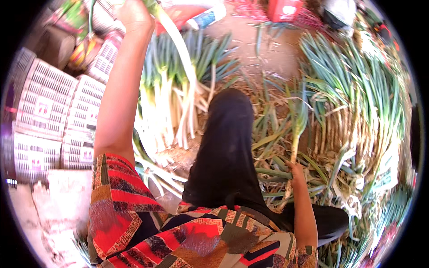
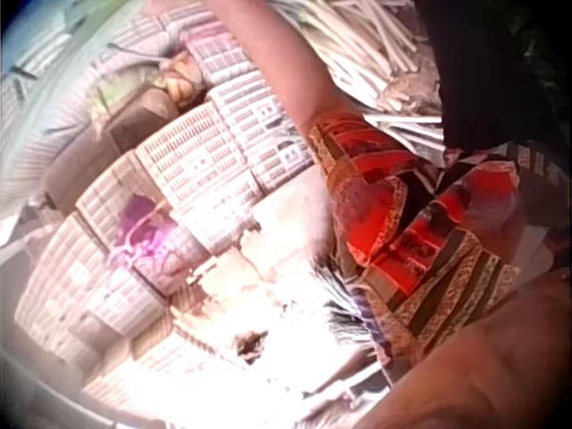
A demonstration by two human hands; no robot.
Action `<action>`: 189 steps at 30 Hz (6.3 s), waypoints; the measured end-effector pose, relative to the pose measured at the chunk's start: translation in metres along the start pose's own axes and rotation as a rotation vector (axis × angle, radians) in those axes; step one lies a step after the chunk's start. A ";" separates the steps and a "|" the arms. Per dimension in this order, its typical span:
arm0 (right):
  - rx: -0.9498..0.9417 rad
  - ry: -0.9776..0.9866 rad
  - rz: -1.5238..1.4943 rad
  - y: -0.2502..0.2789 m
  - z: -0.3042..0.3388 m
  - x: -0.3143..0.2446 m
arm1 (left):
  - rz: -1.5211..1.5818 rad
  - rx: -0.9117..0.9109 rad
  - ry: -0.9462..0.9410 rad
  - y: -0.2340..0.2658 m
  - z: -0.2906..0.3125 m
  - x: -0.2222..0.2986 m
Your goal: The person cleans and peels leeks by hand and trims the ends with a small knife while sitting on the floor among piles of the vegetables.
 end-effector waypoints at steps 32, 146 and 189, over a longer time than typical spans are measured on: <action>0.328 1.056 0.005 0.053 0.149 -0.201 | 0.079 -0.445 1.271 -0.136 0.350 -0.163; 0.043 0.787 0.895 0.030 0.067 -0.117 | 0.463 -0.438 1.148 -0.143 0.313 -0.150; -0.287 0.309 -0.885 0.130 0.217 -0.024 | 0.279 0.117 1.274 -0.058 0.260 -0.255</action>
Point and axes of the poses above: each hand's wrist, its own z-axis away from the middle knuckle, its own y-axis out of the back of the hand, x = y × z, the point moved 8 cm from there along -z, towards the middle knuckle, and after that the axes turned 10 degrees about z, right-handed, at the moved point
